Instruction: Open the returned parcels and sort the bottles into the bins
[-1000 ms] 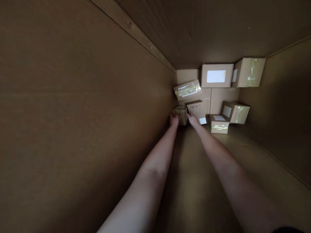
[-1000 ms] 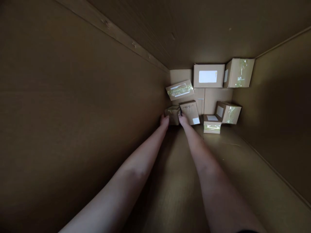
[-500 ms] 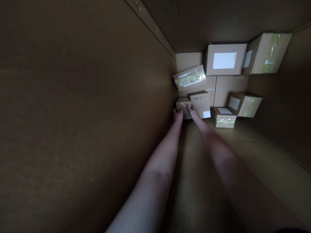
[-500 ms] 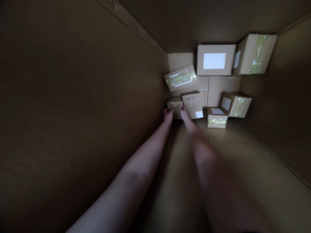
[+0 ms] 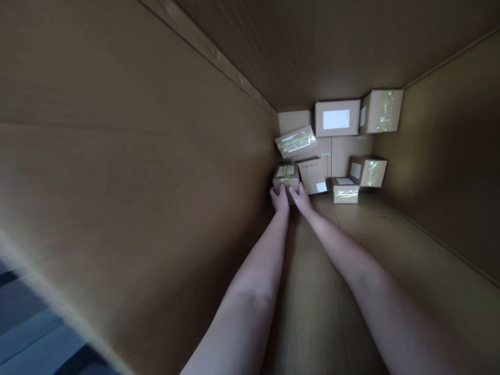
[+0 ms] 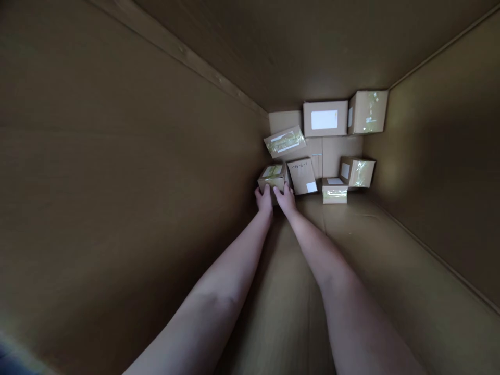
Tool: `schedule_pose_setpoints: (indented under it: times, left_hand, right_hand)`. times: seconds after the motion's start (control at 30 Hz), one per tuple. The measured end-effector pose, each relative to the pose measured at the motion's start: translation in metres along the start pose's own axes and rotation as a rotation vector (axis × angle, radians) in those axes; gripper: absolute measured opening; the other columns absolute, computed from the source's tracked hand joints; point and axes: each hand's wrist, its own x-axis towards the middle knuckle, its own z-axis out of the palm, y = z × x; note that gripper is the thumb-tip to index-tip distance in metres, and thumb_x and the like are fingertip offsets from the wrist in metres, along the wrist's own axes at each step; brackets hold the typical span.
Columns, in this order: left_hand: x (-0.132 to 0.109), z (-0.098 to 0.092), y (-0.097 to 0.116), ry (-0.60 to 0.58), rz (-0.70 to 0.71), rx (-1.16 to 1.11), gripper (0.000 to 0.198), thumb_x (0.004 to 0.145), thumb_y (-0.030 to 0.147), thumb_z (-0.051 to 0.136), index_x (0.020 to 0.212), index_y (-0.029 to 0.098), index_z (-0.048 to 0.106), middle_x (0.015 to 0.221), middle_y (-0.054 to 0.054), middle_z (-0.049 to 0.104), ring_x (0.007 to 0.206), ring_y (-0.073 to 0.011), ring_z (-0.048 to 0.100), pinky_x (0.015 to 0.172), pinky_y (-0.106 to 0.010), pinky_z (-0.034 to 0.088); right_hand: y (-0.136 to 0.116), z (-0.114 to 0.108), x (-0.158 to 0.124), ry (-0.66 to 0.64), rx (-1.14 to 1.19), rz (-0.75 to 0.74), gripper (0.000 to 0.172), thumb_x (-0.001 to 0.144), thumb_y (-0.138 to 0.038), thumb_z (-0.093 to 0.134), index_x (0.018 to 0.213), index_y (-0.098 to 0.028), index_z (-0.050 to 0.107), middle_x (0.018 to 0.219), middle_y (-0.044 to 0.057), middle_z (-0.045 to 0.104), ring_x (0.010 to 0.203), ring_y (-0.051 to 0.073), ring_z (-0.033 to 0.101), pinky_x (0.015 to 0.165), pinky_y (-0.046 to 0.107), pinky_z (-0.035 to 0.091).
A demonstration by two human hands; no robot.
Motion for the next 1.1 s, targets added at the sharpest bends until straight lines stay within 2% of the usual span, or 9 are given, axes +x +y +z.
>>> schedule_pose_setpoints:
  times: [0.17, 0.3, 0.4, 0.5, 0.63, 0.83, 0.97, 1.03, 1.1]
  left_hand:
    - [-0.098, -0.042, 0.073, -0.028, 0.043, -0.095, 0.046, 0.090, 0.042, 0.065, 0.131, 0.023, 0.054, 0.129, -0.010, 0.068, 0.118, -0.0232, 0.066, 0.101, -0.034, 0.051]
    - [-0.185, -0.089, 0.135, -0.176, 0.052, -0.217, 0.043, 0.093, 0.042, 0.062, 0.131, 0.025, 0.051, 0.133, -0.010, 0.066, 0.114, -0.0218, 0.068, 0.094, -0.035, 0.056]
    - [-0.246, -0.133, 0.169, -0.346, 0.096, -0.209, 0.041, 0.094, 0.050, 0.059, 0.128, 0.029, 0.053, 0.135, -0.008, 0.064, 0.112, -0.0236, 0.069, 0.085, -0.039, 0.061]
    - [-0.301, -0.174, 0.191, -0.513, 0.193, -0.192, 0.045, 0.094, 0.061, 0.054, 0.125, 0.029, 0.058, 0.130, -0.009, 0.068, 0.103, -0.0240, 0.072, 0.083, -0.041, 0.062]
    - [-0.366, -0.206, 0.206, -0.721, 0.207, -0.142, 0.061, 0.095, 0.072, 0.038, 0.117, 0.023, 0.067, 0.117, -0.017, 0.073, 0.097, -0.0270, 0.074, 0.083, -0.044, 0.063]
    - [-0.458, -0.215, 0.197, -0.935, 0.474, -0.019, 0.043, 0.088, 0.065, 0.057, 0.102, 0.025, 0.068, 0.119, -0.011, 0.072, 0.105, -0.0263, 0.071, 0.083, -0.042, 0.063]
    - [-0.516, -0.203, 0.177, -1.071, 0.625, 0.106, 0.037, 0.084, 0.060, 0.065, 0.101, 0.026, 0.066, 0.114, -0.007, 0.071, 0.102, -0.0227, 0.071, 0.079, -0.034, 0.063]
    - [-0.543, -0.185, 0.161, -1.167, 0.687, 0.176, 0.040, 0.085, 0.058, 0.065, 0.111, 0.028, 0.064, 0.120, -0.007, 0.070, 0.103, -0.0225, 0.071, 0.075, -0.032, 0.063]
    - [-0.566, -0.158, 0.139, -1.270, 0.722, 0.249, 0.043, 0.085, 0.057, 0.065, 0.117, 0.028, 0.064, 0.122, -0.008, 0.068, 0.104, -0.0232, 0.070, 0.073, -0.031, 0.064]
  right_hand:
    - [-0.088, -0.076, -0.080, 0.008, -0.060, -0.022, 0.069, 0.093, -0.052, 0.055, 0.154, -0.021, 0.044, 0.147, 0.015, 0.053, 0.138, 0.033, 0.048, 0.116, 0.046, 0.036]
    - [-0.150, -0.143, -0.158, 0.080, -0.073, -0.155, 0.064, 0.093, -0.045, 0.056, 0.152, -0.021, 0.048, 0.145, 0.014, 0.054, 0.135, 0.032, 0.050, 0.117, 0.045, 0.036]
    - [-0.181, -0.188, -0.227, 0.172, -0.040, -0.317, 0.057, 0.096, -0.040, 0.052, 0.150, -0.023, 0.051, 0.144, 0.012, 0.055, 0.134, 0.029, 0.050, 0.116, 0.043, 0.038]
    - [-0.193, -0.223, -0.299, 0.293, 0.002, -0.458, 0.051, 0.099, -0.039, 0.047, 0.148, -0.027, 0.053, 0.144, 0.009, 0.056, 0.135, 0.028, 0.049, 0.116, 0.043, 0.039]
    - [-0.180, -0.250, -0.389, 0.502, 0.085, -0.502, 0.051, 0.100, -0.041, 0.046, 0.150, -0.031, 0.051, 0.144, 0.008, 0.056, 0.135, 0.027, 0.049, 0.116, 0.045, 0.041]
    - [-0.133, -0.253, -0.505, 0.919, 0.209, -0.436, 0.048, 0.102, -0.041, 0.044, 0.149, -0.033, 0.052, 0.144, 0.008, 0.055, 0.137, 0.028, 0.047, 0.116, 0.051, 0.041]
    - [-0.098, -0.265, -0.567, 1.135, 0.216, -0.372, 0.047, 0.102, -0.041, 0.044, 0.149, -0.035, 0.051, 0.147, 0.008, 0.052, 0.138, 0.029, 0.045, 0.115, 0.052, 0.041]
    - [-0.074, -0.279, -0.589, 1.237, 0.185, -0.340, 0.047, 0.102, -0.041, 0.044, 0.148, -0.035, 0.052, 0.147, 0.008, 0.052, 0.138, 0.030, 0.044, 0.115, 0.053, 0.039]
    - [-0.045, -0.296, -0.601, 1.327, 0.143, -0.294, 0.046, 0.102, -0.042, 0.044, 0.147, -0.033, 0.054, 0.146, 0.010, 0.052, 0.137, 0.030, 0.044, 0.114, 0.055, 0.038]
